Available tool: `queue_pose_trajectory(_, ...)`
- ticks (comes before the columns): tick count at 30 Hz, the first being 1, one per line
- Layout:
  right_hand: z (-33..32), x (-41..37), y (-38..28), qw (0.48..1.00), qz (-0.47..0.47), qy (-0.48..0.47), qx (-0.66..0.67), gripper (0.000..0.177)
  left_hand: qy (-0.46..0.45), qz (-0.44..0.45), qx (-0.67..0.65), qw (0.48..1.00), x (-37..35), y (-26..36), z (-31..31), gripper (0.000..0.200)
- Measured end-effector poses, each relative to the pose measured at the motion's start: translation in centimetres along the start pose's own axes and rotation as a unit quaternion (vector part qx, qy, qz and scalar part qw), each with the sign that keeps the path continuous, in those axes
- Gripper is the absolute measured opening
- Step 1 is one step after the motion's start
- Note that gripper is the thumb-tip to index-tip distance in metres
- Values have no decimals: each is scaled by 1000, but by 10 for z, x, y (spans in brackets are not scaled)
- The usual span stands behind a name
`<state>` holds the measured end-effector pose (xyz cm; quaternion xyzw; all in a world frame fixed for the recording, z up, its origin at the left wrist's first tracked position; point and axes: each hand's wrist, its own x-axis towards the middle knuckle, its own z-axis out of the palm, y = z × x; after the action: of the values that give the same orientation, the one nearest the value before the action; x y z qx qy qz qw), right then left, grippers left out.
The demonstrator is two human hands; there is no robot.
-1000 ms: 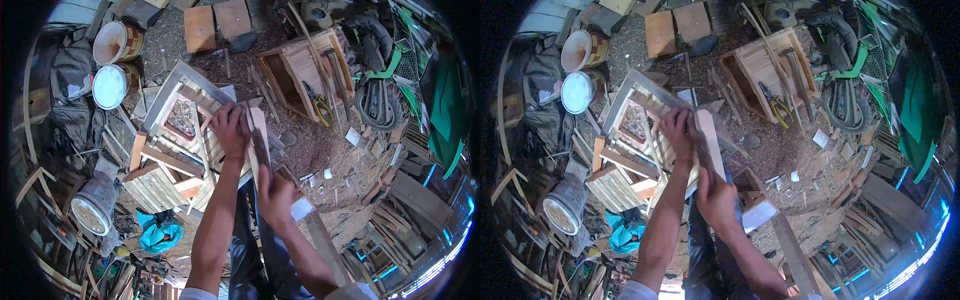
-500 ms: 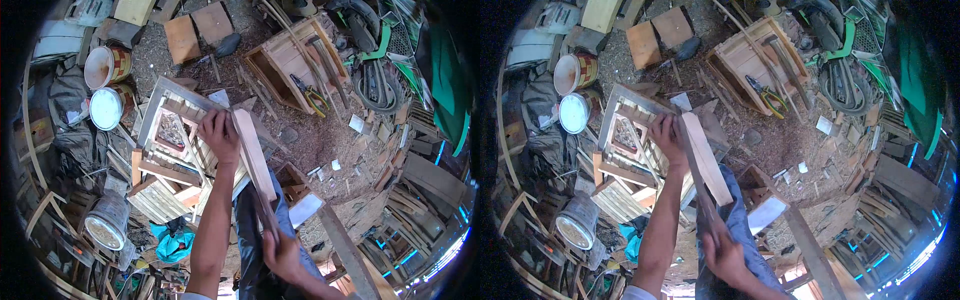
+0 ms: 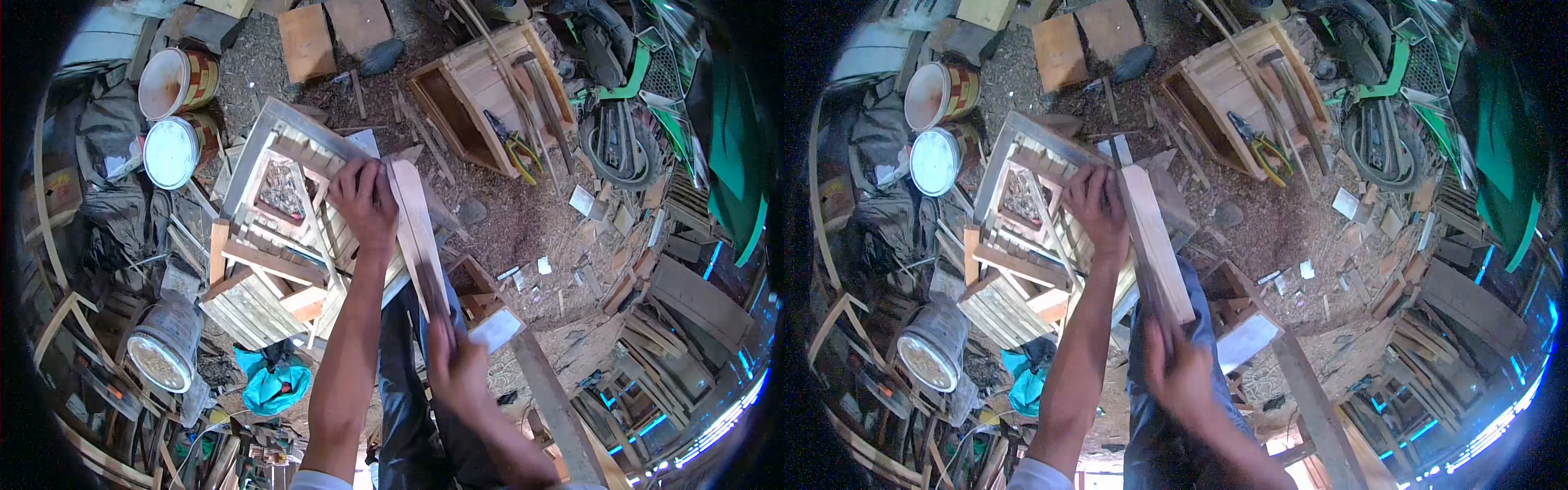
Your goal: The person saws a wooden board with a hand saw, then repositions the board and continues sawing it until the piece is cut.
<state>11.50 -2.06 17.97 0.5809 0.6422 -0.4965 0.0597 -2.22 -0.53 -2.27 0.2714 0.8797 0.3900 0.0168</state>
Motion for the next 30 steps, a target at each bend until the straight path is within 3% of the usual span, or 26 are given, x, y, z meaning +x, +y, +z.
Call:
queue_pose_trajectory(1, 8, 41, -14, 995, -68, 16, -66, 34, 17, 3, 7, 1000, 2, 1, 2, 15)
queue_pose_trajectory(2, 24, 73, -14, 998, -55, 15, 11, 37, 15, 5, 7, 1000, 1, -1, 3, 16)
queue_pose_trajectory(5, 2, 26, -23, 999, -36, 17, -16, 36, 25, 10, 0, 1000, 1, -1, 5, 17)
queue_pose_trajectory(7, -17, -40, -2, 999, 23, -17, 39, 36, 9, 3, 4, 1000, 2, 1, -1, 17)
queue_pose_trajectory(11, -7, -25, -4, 994, 66, -87, -31, 22, 0, -6, -25, 1000, 0, 3, 4, 18)
queue_pose_trajectory(12, 8, -25, -3, 999, -30, -11, -24, 19, 6, -2, -31, 1000, 2, 4, 6, 18)
queue_pose_trajectory(13, 12, -31, 15, 996, -45, -31, -69, 24, 15, -4, -30, 999, 3, 5, 5, 18)
queue_pose_trajectory(16, -15, -25, 5, 998, 39, -21, 39, 46, 16, -10, -11, 1000, 0, 3, 5, 18)
queue_pose_trajectory(18, -27, -23, -12, 998, 39, -26, 34, 48, 19, -10, -13, 1000, 0, 2, 5, 18)
queue_pose_trajectory(21, 0, 30, -19, 998, -58, 16, 21, 48, 10, -19, -22, 1000, -4, 6, 4, 18)
queue_pose_trajectory(23, 16, 65, -34, 1000, -5, 12, 11, 45, -1, -14, -27, 1000, -2, 1, 1, 18)
queue_pose_trajectory(24, 20, 60, -35, 997, -75, 15, 19, 43, 4, -1, -19, 1000, -2, -1, 2, 17)
queue_pose_trajectory(28, -15, -21, -11, 999, 8, -24, 38, 35, 3, -5, -8, 1000, 0, 3, 0, 13)
queue_pose_trajectory(30, -18, -10, -19, 999, 0, -23, 27, 35, 10, -7, -16, 1000, 4, 3, 1, 12)
